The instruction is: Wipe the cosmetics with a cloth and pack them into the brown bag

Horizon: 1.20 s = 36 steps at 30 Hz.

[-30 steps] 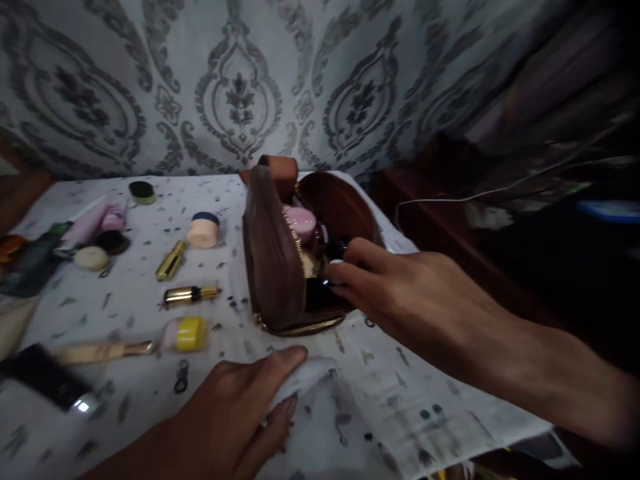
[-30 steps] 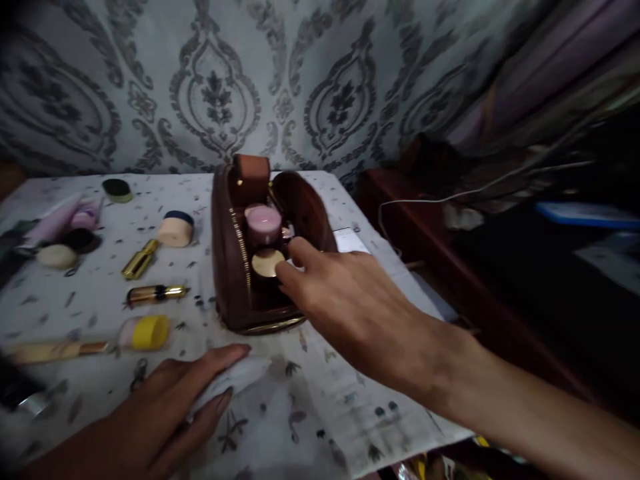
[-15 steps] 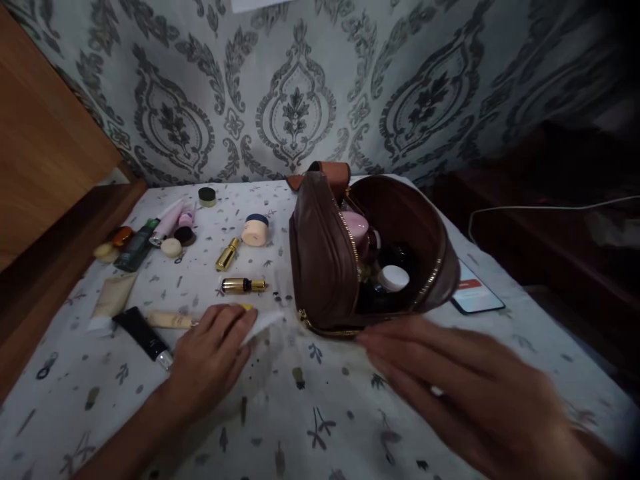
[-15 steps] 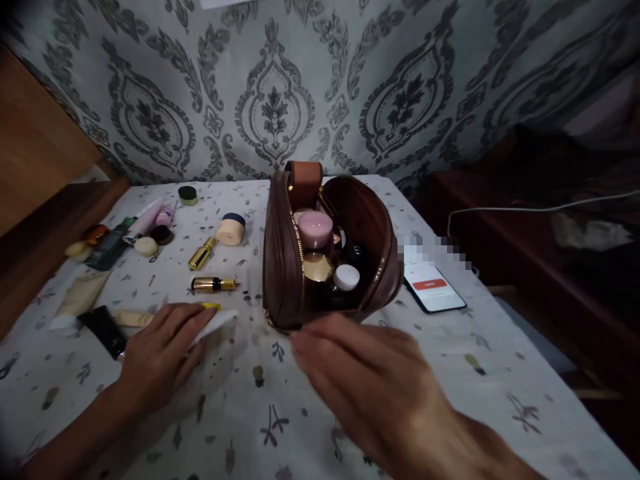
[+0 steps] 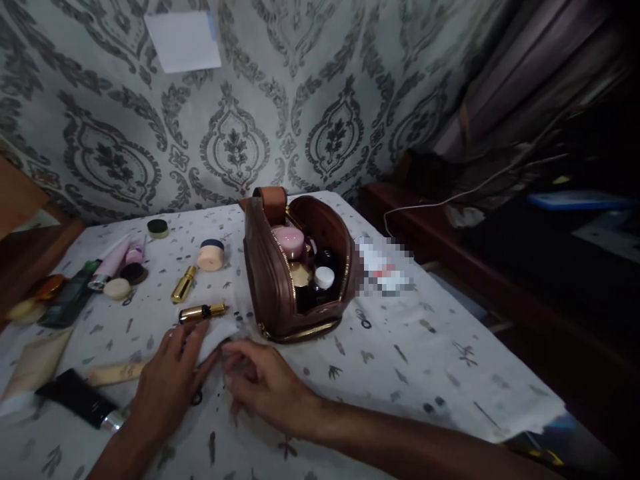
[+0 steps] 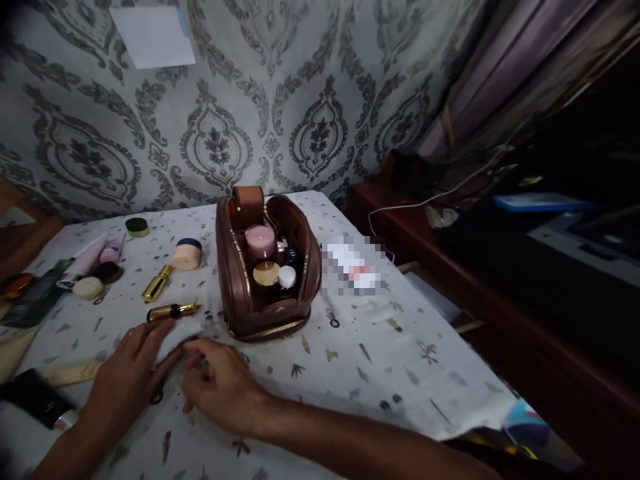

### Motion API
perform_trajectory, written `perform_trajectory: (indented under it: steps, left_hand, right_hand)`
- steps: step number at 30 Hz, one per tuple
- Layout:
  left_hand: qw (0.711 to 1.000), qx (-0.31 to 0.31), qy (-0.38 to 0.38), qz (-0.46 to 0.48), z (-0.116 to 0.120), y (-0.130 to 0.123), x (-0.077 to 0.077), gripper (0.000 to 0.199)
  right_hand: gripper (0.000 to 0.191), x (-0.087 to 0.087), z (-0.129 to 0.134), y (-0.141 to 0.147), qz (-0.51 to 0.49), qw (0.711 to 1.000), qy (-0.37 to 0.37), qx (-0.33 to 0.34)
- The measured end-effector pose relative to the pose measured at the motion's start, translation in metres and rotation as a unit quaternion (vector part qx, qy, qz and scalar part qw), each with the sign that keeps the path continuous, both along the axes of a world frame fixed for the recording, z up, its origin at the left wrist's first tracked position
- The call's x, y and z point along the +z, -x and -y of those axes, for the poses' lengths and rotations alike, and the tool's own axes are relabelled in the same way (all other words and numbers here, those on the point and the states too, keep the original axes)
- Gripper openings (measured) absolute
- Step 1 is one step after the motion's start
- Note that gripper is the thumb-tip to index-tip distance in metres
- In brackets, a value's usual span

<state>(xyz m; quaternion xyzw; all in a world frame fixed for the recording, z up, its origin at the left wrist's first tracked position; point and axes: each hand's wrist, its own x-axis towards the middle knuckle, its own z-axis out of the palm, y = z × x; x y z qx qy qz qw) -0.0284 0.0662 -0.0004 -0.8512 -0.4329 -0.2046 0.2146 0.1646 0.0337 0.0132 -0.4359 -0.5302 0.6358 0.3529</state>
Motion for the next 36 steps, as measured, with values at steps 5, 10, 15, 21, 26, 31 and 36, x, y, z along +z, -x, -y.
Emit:
perform_trajectory:
  steps: [5, 10, 15, 21, 26, 31, 36]
  left_hand:
    - [0.994, -0.035, 0.045, 0.095, 0.010, -0.009, 0.012, 0.041]
    - [0.991, -0.053, 0.045, 0.116, 0.017, -0.019, 0.024, 0.038]
    - [0.993, -0.079, -0.003, 0.082, 0.017, -0.022, 0.022, 0.036]
    - [0.972, -0.146, 0.050, 0.179, 0.028, -0.025, 0.017, 0.028]
    - [0.946, -0.119, 0.139, 0.269, 0.033, -0.028, 0.021, 0.017]
    - [0.859, -0.052, 0.264, 0.435, 0.031, -0.031, 0.015, 0.028]
    - [0.833, -0.039, 0.303, 0.461, 0.032, -0.030, 0.008, 0.037]
  right_hand:
    - [0.026, -0.013, 0.004, 0.013, -0.180, 0.983, 0.039, -0.024]
    - [0.044, -0.015, 0.013, 0.014, -0.323, 0.943, 0.071, -0.034]
    - [0.050, -0.016, 0.018, 0.014, -0.410, 0.896, 0.152, -0.073]
    - [0.053, -0.020, 0.020, 0.011, -0.348, 0.917, 0.166, -0.101]
    - [0.060, -0.022, 0.020, 0.008, -0.254, 0.965, 0.060, -0.032]
    - [0.069, -0.018, 0.019, 0.011, -0.284, 0.955, 0.078, -0.032]
    - [0.066, -0.013, 0.020, 0.011, -0.287, 0.955, 0.065, -0.042]
